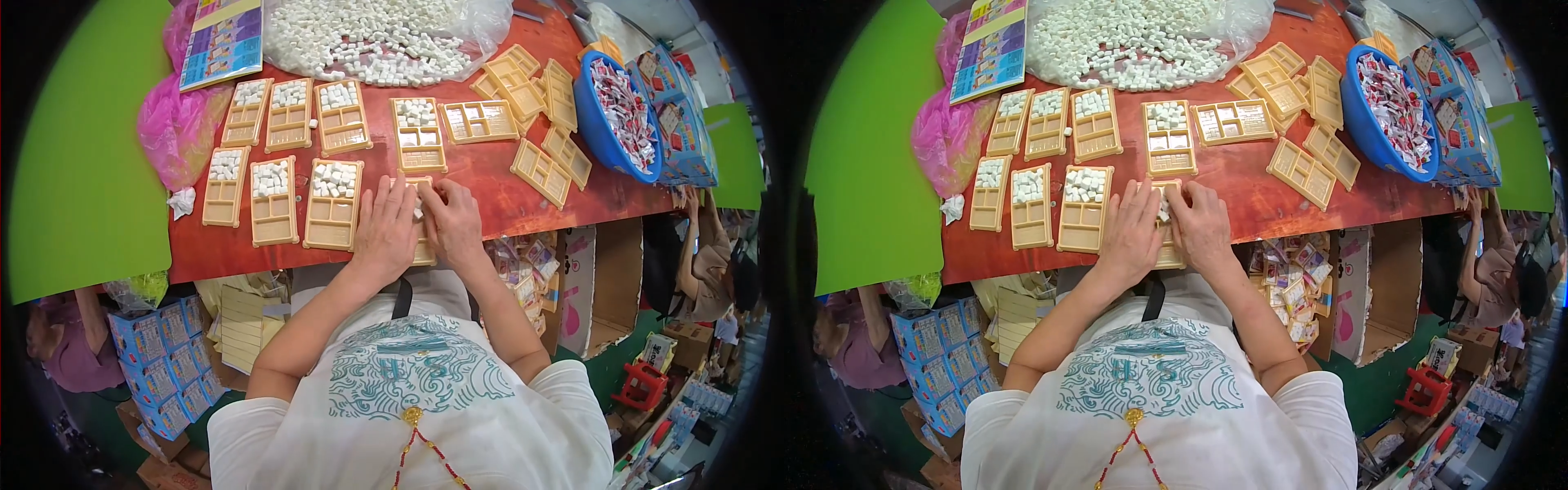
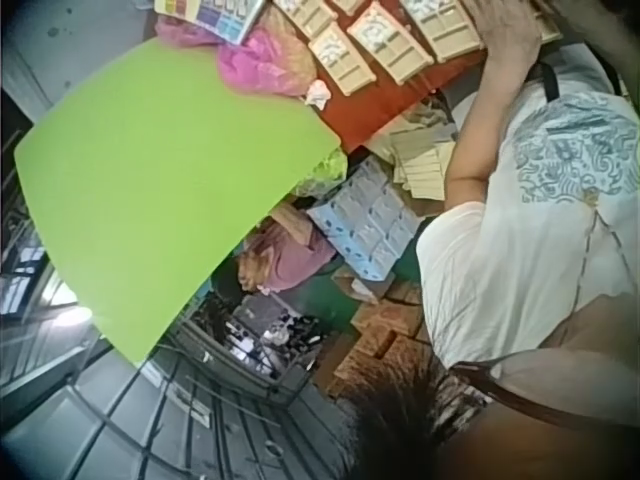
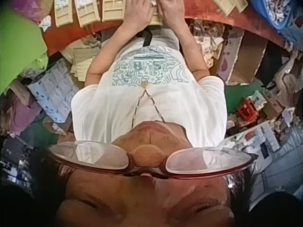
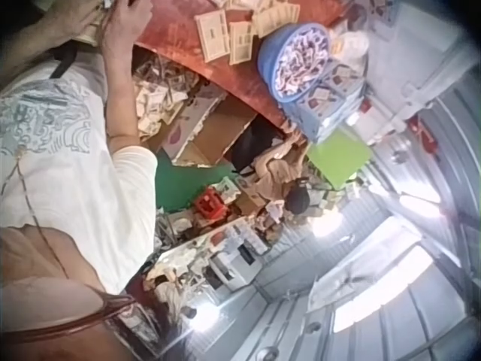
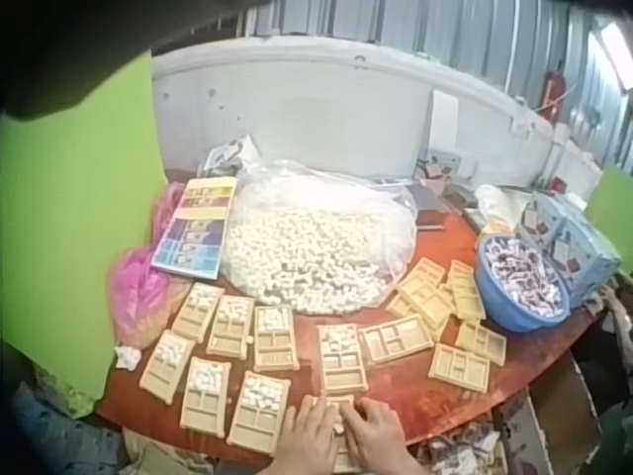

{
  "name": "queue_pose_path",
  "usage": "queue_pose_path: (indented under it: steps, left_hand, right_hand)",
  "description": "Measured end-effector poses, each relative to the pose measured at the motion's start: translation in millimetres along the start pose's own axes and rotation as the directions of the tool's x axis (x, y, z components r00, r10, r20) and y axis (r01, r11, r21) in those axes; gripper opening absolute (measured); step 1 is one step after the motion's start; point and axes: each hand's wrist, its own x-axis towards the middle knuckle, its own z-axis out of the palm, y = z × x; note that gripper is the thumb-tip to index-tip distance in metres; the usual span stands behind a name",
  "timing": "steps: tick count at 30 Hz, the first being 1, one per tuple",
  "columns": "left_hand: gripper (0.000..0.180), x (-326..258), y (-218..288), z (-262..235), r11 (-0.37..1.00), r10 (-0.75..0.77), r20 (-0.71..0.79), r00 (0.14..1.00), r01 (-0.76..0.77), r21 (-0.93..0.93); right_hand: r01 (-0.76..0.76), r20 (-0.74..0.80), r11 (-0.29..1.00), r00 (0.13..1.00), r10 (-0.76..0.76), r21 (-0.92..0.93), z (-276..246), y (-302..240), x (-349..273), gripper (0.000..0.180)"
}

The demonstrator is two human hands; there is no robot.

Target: Packing small white items into plastic trays at a workbench.

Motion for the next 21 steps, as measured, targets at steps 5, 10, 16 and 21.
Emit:
queue_pose_path:
  steps: [5, 10, 16, 21]
  left_hand:
    - [0.053, 1, -4, 2, 0.999, 0.039, -0.025, 0.999, -0.039, 0.019]
    - [0.046, -5, -11, -7, 0.989, -0.001, -0.157, 0.988, -0.022, -0.144]
    - [0.03, -20, -10, -5, 0.998, 0.014, -0.156, 0.988, -0.024, -0.062]
    - [0.029, -20, -10, -6, 0.996, 0.01, -0.138, 0.99, -0.021, -0.083]
  right_hand:
    - [0.049, -0.081, 0.996, 0.996, -0.043, 0.079, -1, 9, 2, 0.035]
    - [0.116, -0.091, 0.982, 0.991, -0.103, 0.148, -8, 7, -2, 0.03]
    - [0.209, -0.113, 0.976, 0.973, -0.201, 0.063, -2, 4, 3, 0.018]
    - [0.217, -0.094, 0.976, 0.973, -0.213, 0.034, 3, 4, 10, 0.019]
